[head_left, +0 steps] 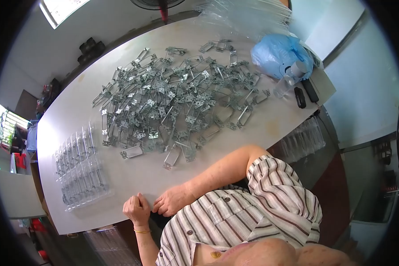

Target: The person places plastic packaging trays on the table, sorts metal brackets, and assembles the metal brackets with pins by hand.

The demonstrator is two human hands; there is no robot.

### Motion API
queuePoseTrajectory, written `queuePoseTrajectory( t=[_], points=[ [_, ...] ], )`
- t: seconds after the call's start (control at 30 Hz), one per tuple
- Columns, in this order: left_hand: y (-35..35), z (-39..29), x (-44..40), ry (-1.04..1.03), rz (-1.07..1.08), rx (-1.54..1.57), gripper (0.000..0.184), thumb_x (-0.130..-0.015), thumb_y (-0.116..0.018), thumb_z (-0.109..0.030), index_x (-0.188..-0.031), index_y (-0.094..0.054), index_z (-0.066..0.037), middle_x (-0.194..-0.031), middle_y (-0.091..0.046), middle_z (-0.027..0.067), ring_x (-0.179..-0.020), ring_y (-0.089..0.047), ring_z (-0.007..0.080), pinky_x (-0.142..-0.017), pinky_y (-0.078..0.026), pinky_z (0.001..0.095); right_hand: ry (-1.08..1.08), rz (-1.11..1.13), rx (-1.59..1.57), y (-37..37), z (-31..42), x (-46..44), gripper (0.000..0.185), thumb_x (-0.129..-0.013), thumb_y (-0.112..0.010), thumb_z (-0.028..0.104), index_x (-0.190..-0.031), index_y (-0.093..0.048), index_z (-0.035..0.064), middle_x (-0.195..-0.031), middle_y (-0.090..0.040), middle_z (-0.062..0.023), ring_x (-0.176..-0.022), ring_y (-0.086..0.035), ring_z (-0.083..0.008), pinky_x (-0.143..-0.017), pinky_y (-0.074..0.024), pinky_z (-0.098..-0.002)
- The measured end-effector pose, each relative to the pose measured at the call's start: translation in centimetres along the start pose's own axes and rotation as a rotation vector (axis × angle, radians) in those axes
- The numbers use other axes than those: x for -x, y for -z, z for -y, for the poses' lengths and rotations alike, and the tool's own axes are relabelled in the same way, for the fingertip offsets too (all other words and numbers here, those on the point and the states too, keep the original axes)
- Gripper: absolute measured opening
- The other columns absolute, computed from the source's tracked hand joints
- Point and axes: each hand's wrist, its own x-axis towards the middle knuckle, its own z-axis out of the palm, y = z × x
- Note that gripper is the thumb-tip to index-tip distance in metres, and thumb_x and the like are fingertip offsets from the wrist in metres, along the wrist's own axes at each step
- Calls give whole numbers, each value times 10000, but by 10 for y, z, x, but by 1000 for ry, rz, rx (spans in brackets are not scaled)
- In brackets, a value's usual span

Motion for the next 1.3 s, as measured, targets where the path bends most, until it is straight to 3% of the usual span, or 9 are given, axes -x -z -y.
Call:
queuePoseTrajectory(
  t=[0.2,0.5,0.6,0.7,0.93,1.0,1.2,1.3],
  points=[
    [0,0,1,-1,6,-9,402,-898,-672,-47,-601,-404,-82,-547,-433,98,-488,-474,322,-519,-378,434,12,43,87,-8,-1,4,232,-785,-612,236,-687,-699,44,-888,-728,-124,-1305,-577,-308,-1225,-370,-450],
    [0,-1,1,7,0,-10,404,-903,-668,-53,-601,-401,-77,-547,-431,102,-494,-475,333,-524,-380,444,0,136,44,-3,0,3,230,-796,-604,232,-741,-702,31,-903,-731,-118,-1321,-559,-320,-1210,-382,-450],
    [0,-3,-1,16,-11,5,403,-904,-665,-52,-601,-401,-76,-550,-439,105,-500,-479,338,-525,-381,448,-47,96,-29,-3,1,-1,282,-824,-603,229,-964,-709,8,-1074,-721,-142,-1325,-556,-318,-1191,-396,-458],
    [-1,-1,2,25,-16,8,385,-899,-665,-52,-606,-416,-74,-554,-452,108,-505,-490,335,-529,-392,447,-100,-84,-21,11,12,-4,428,-869,-585,241,-1214,-638,-7,-1281,-655,-177,-1335,-550,-323,-1182,-400,-460],
    [-4,9,6,32,-111,151,309,-824,-689,-44,-614,-469,-102,-574,-507,112,-532,-542,322,-552,-437,440,-264,173,-20,30,20,-12,548,-925,-553,201,-1434,-556,-4,-1494,-536,-204,-1444,-465,-348,-1230,-363,-456],
    [4,18,10,32,-123,196,327,-831,-701,-55,-611,-464,-96,-558,-487,108,-517,-532,319,-529,-437,430,-367,226,-18,40,27,-32,518,-906,-597,203,-1390,-605,17,-1448,-590,-183,-1401,-520,-314,-1188,-415,-450],
    [64,42,70,215,-462,108,355,-829,-747,-67,-605,-472,-89,-564,-496,103,-509,-542,312,-499,-437,417,-359,329,86,40,42,-55,512,-854,-662,101,-1359,-620,26,-1452,-594,-161,-1385,-540,-320,-1200,-398,-467],
    [95,93,132,560,-487,-84,338,-883,-711,-107,-626,-491,-98,-580,-491,119,-539,-562,330,-541,-482,440,-396,330,74,43,44,-55,522,-844,-672,67,-1362,-617,34,-1462,-585,-155,-1386,-539,-321,-1204,-392,-465]
  ],
)
